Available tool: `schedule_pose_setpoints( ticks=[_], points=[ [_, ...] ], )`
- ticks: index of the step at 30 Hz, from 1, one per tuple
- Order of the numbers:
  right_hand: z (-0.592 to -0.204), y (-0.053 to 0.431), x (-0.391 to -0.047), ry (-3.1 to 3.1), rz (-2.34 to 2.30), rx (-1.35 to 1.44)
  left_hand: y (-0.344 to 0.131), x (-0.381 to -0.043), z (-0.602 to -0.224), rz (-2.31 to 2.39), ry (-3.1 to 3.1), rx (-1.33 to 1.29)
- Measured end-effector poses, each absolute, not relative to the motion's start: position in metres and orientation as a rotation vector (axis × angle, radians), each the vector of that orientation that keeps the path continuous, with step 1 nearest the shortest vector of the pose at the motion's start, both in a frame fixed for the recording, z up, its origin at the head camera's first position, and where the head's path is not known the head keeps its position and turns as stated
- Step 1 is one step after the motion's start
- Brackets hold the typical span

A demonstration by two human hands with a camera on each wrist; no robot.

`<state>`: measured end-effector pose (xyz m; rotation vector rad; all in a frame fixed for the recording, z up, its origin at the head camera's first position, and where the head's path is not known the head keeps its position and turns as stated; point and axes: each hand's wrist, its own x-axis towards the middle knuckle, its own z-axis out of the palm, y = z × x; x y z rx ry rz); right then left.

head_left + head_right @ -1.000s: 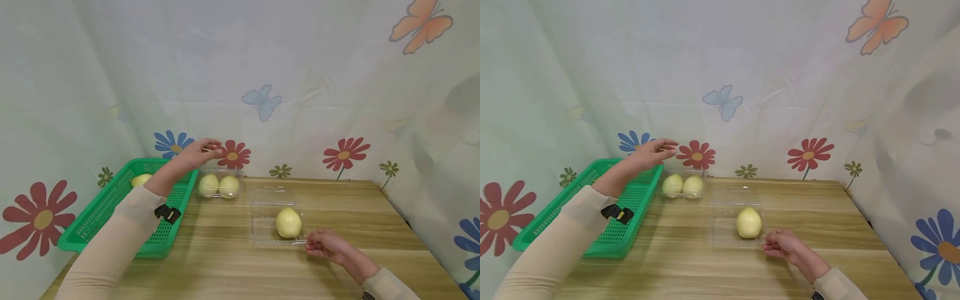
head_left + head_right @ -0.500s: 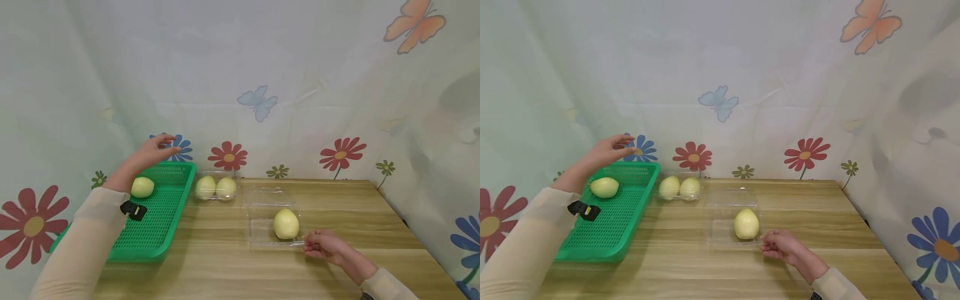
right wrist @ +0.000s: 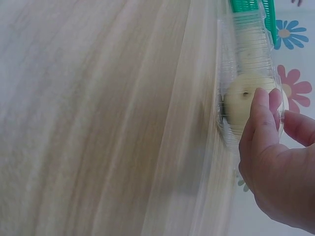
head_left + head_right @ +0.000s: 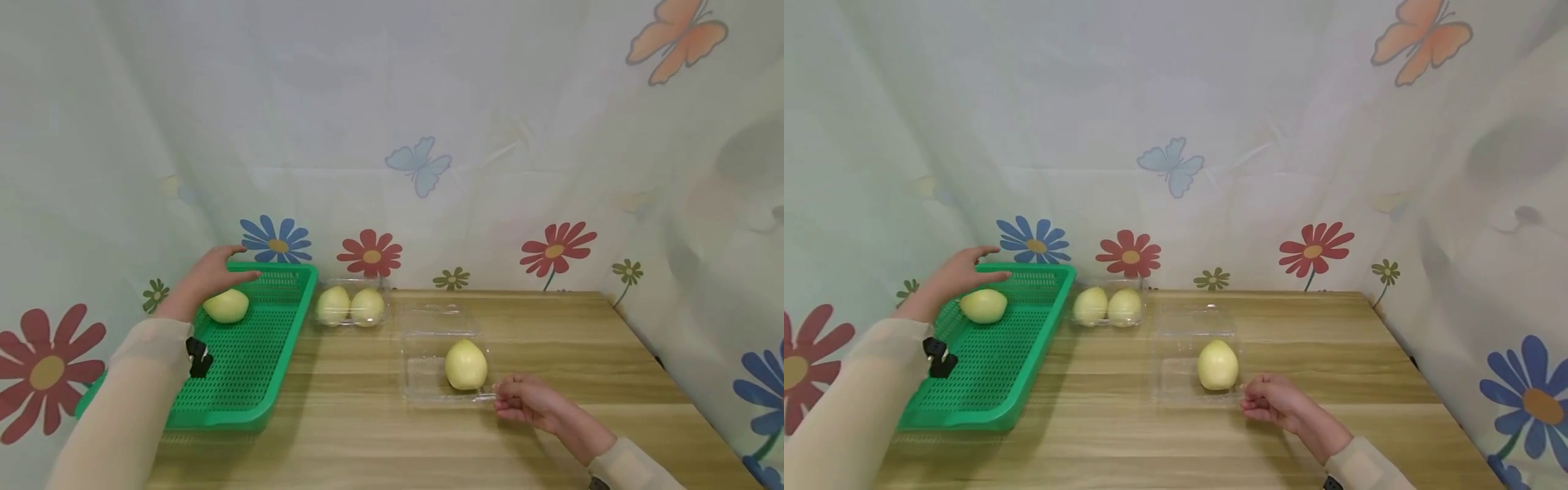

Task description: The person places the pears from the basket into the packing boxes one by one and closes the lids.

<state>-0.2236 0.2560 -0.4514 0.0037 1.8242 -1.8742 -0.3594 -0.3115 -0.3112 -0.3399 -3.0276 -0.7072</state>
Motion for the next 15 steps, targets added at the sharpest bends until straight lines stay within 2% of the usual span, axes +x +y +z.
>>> schedule_pose_setpoints(
  ticks=[6, 15],
  points=[
    [-0.452, 0.257, -0.225, 1.806, -1.894, 0.008, -0.329, -0.367, -0.348, -0.591, -3.027, -0.26],
    [-0.452, 0.257, -0.225, 1.791, -1.901, 0.009, -0.344, -0.371, -0.376, -0.564, -3.032, -0.14]
  ],
)
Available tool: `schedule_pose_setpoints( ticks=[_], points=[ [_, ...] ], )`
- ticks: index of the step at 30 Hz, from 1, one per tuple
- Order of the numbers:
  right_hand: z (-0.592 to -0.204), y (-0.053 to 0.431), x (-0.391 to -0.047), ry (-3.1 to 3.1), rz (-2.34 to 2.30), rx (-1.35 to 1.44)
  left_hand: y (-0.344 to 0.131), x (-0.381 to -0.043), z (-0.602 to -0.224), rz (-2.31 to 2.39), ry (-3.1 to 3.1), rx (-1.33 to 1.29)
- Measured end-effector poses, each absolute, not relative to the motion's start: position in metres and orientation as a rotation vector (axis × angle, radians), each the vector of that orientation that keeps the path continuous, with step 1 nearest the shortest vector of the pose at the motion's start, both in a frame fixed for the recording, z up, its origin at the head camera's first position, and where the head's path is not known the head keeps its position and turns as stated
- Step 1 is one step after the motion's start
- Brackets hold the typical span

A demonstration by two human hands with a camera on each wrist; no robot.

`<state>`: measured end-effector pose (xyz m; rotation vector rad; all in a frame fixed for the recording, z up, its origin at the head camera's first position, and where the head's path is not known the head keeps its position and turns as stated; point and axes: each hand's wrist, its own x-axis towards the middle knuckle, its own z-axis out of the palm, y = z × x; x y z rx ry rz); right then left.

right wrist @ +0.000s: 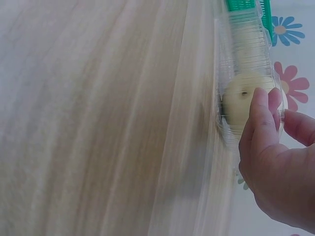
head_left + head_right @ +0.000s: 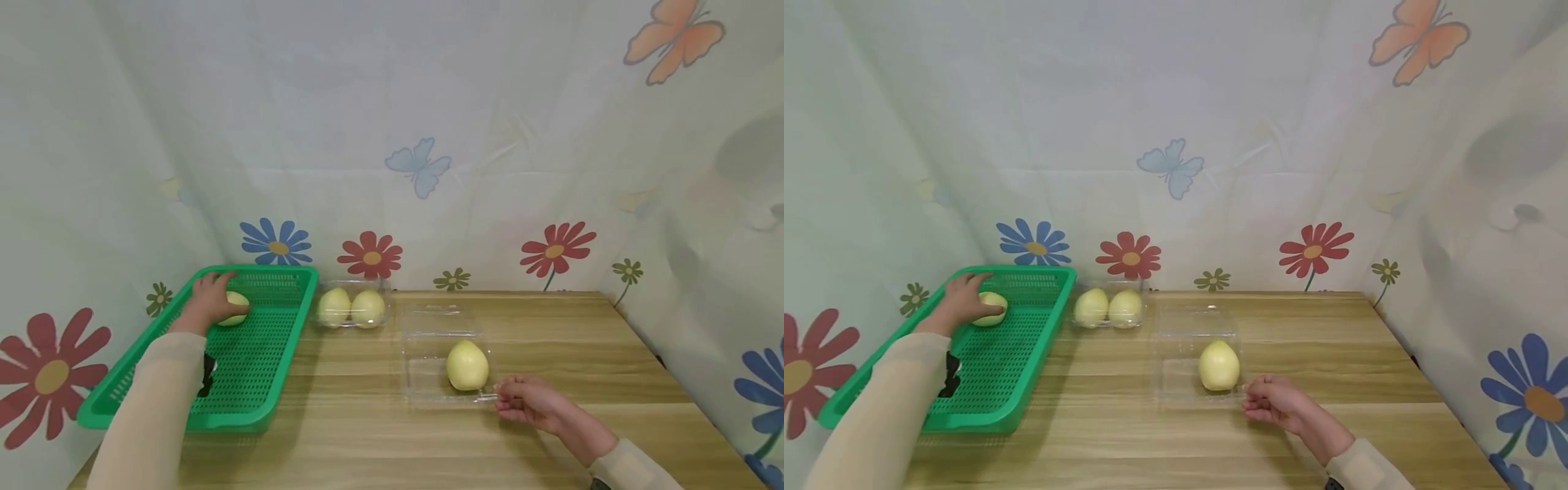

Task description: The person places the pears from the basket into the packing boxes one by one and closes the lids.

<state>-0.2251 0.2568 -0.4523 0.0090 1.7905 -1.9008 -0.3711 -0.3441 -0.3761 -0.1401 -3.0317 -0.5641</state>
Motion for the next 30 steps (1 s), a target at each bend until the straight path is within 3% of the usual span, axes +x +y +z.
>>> schedule_pose_setpoints(
  ticks=[16, 30],
  points=[
    [-0.453, 0.257, -0.226, 1.806, -1.889, 0.014, -0.358, -0.38, -0.408, -0.617, -3.106, 0.023],
    [-0.45, 0.256, -0.223, 1.798, -1.899, 0.007, -0.348, -0.384, -0.41, -0.564, -3.257, 0.104]
  ],
)
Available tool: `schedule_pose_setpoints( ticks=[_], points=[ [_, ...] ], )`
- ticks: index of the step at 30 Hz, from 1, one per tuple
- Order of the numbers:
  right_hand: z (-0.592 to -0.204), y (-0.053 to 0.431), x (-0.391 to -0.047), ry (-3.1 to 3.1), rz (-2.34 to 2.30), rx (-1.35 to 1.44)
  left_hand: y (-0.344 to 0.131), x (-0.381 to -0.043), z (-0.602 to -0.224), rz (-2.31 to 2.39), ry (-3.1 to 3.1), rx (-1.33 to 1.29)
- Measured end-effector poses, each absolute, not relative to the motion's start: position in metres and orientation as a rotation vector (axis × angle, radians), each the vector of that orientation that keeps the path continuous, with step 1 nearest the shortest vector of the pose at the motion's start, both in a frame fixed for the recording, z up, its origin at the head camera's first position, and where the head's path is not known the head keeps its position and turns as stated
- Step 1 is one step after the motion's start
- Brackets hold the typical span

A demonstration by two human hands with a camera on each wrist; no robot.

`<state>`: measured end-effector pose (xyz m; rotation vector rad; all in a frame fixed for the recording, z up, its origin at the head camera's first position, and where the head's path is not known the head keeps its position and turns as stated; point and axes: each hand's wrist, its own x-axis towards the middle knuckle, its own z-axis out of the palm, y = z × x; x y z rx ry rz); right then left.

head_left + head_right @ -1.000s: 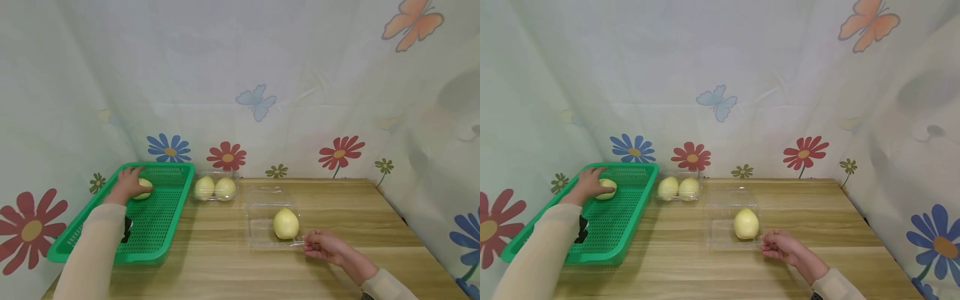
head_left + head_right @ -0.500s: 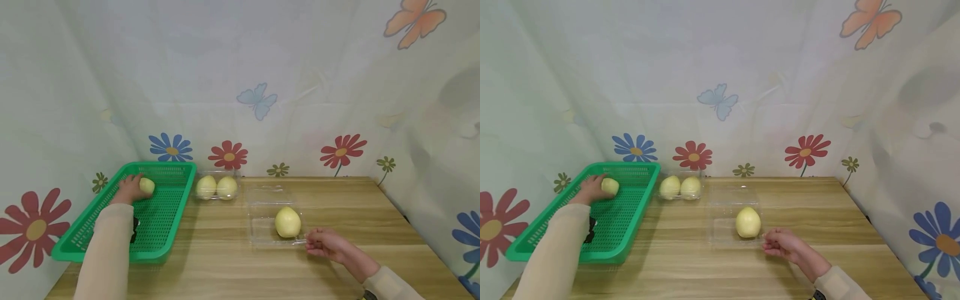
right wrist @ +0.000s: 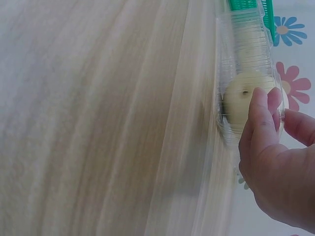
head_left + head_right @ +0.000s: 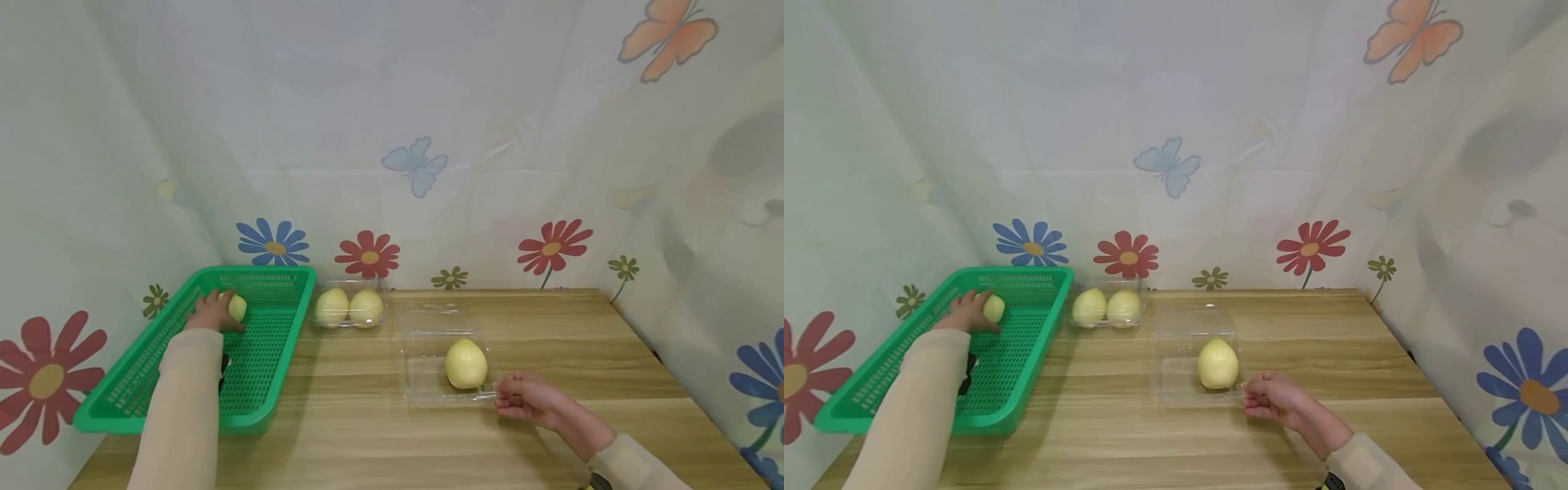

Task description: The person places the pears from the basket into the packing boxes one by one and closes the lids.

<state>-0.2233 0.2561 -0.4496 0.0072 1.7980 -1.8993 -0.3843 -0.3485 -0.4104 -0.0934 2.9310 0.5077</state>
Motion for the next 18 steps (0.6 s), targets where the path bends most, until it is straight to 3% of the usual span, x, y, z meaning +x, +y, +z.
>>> schedule_pose_setpoints(
  ticks=[18],
  points=[
    [-0.4504, 0.2528, -0.2244, 1.798, -1.899, 0.024, -0.3557, -0.3827, -0.4146, 0.567, 3.046, -0.152]
  ],
)
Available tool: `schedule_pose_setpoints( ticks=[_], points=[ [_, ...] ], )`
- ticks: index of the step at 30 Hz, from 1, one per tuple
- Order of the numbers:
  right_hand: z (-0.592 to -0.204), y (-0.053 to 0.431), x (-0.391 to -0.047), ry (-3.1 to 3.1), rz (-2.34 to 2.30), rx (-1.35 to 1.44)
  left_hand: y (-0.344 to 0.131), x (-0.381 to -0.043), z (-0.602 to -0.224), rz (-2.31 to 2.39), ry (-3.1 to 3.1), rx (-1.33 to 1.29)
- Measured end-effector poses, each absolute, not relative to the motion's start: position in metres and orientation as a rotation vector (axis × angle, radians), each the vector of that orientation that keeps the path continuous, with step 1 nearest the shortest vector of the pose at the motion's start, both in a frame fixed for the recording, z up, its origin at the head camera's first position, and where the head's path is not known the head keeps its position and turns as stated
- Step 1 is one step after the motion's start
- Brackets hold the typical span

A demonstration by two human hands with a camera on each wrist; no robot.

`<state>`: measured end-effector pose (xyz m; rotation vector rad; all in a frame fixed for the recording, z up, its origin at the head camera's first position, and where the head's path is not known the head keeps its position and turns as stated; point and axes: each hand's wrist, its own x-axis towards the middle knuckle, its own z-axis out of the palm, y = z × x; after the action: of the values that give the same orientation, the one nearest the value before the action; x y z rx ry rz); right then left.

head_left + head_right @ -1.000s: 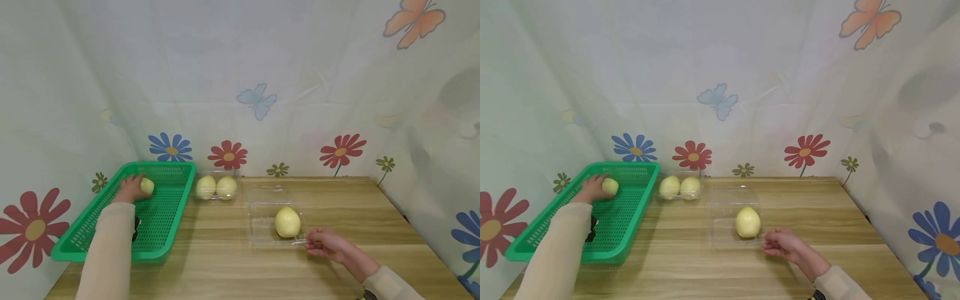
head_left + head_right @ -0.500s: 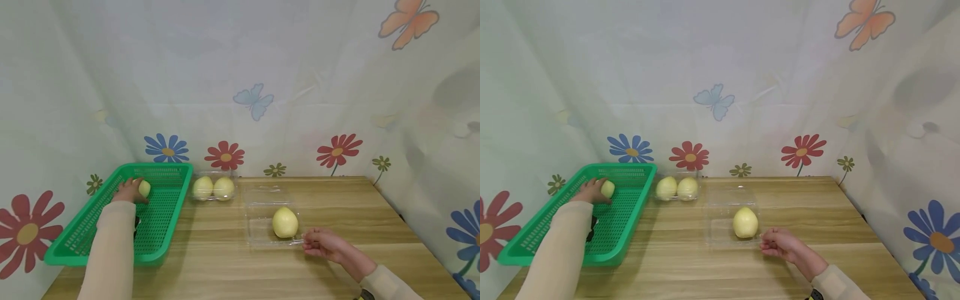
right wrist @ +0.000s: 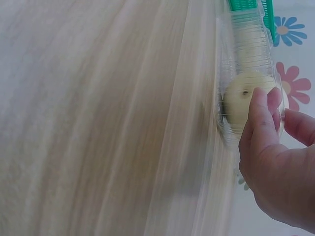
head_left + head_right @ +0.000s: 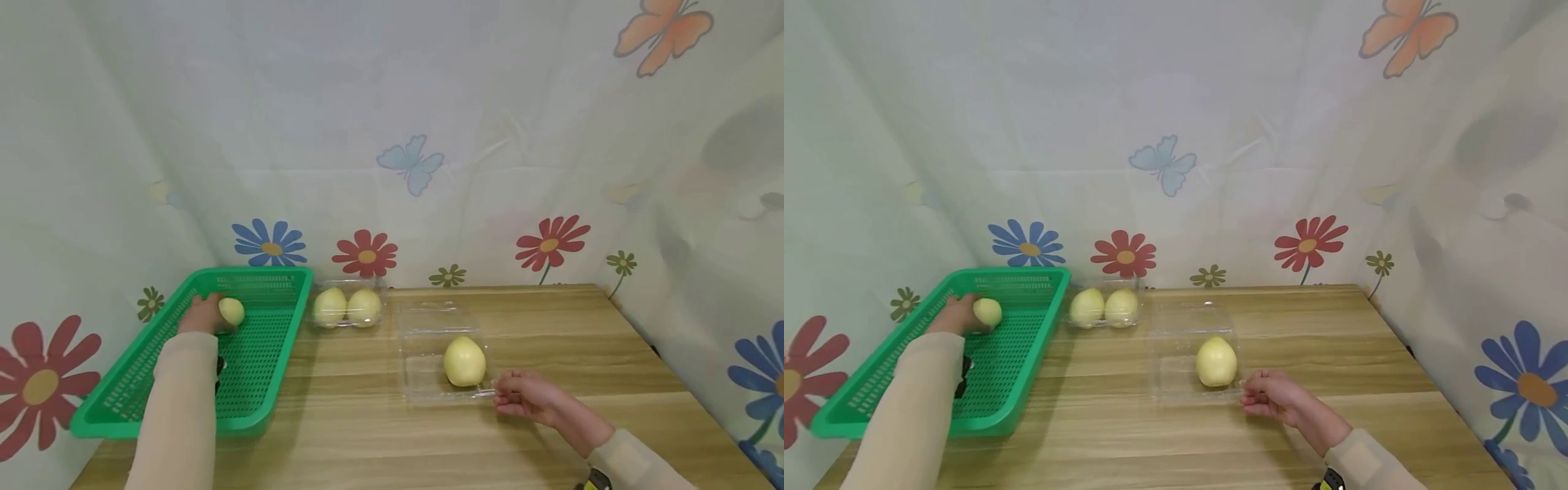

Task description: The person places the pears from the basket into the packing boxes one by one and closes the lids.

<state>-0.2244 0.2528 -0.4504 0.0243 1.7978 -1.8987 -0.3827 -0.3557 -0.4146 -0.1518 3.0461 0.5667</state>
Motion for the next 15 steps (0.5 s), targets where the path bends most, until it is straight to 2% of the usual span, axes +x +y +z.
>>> schedule_pose_setpoints(
  ticks=[15],
  points=[
    [-0.452, 0.252, -0.225, 1.825, -1.898, 0.022, -0.351, -0.387, -0.434, 0.537, 3.191, -0.282]
  ],
)
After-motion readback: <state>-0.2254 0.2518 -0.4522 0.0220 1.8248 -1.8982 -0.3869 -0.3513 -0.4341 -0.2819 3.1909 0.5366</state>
